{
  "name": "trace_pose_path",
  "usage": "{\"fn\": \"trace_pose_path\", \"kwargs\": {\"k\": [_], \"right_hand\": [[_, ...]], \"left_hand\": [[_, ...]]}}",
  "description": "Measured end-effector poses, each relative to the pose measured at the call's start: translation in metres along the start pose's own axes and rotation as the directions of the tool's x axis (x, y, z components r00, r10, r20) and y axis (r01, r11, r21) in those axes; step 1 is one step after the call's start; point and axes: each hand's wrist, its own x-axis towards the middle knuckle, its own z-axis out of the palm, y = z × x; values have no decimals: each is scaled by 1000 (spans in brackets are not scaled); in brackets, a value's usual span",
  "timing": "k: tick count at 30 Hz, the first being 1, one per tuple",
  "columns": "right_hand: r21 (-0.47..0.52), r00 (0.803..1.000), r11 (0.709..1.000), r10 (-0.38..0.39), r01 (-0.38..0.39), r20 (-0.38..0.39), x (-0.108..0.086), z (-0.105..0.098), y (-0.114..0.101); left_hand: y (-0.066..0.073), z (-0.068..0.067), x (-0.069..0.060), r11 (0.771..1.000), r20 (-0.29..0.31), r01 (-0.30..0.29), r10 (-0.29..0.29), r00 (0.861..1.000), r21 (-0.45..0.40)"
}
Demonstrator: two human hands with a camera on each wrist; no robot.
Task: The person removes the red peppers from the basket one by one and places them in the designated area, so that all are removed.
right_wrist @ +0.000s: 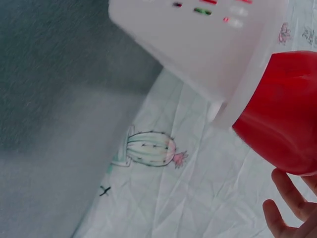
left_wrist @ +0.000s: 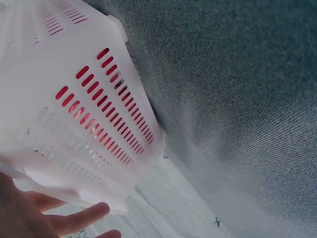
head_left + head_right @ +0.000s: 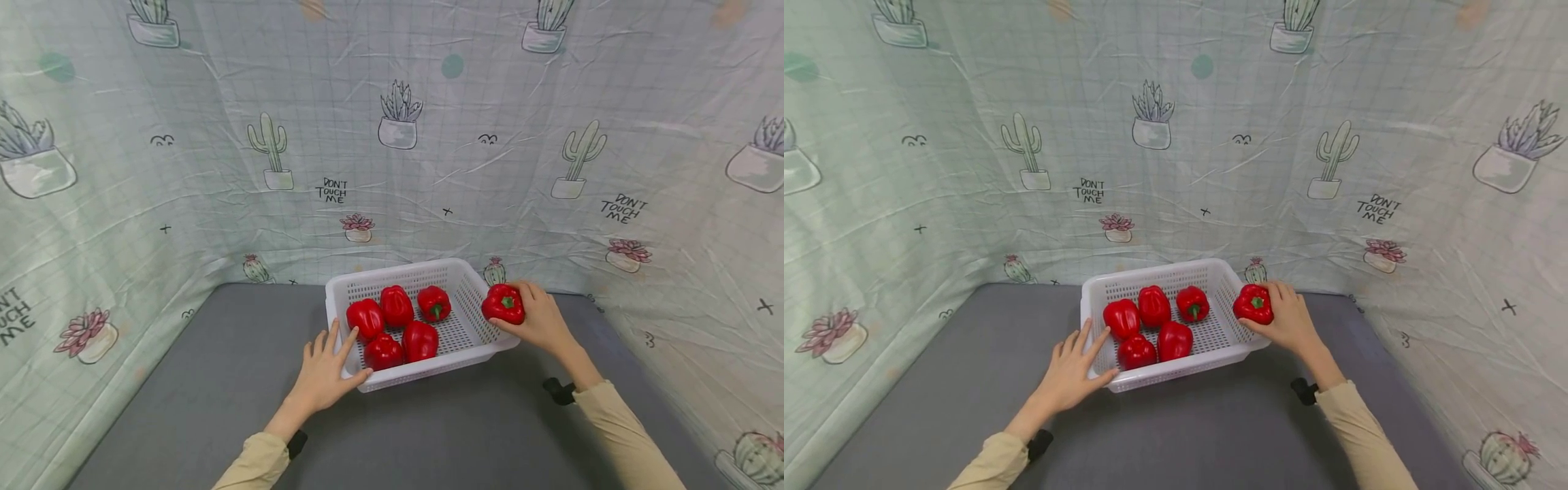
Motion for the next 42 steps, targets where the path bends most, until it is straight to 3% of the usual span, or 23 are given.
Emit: {"fn": "trace_pose_path", "kwargs": {"k": [7, 12, 27, 35, 42], "right_hand": [[7, 998, 1000, -3, 4, -66, -1, -6, 14], [-3, 995, 999, 33, -34, -97, -2, -10, 25], [-140, 987, 978, 150, -157, -65, -2, -1, 57], [-147, 973, 963, 231, -227, 7, 4, 14, 75], [-93, 970, 967, 242, -239, 26, 11, 31, 87]], "left_hand": [[0, -1, 1, 1000, -6, 9, -9, 1000, 13], [1, -1, 0, 1000, -8, 12, -12, 1000, 4], [0, 1, -1, 1000, -12, 8, -7, 1000, 14], [-1, 3, -2, 1000, -33, 7, -6, 999, 20], [0, 4, -1, 1000, -38, 8, -8, 999, 15]]}}
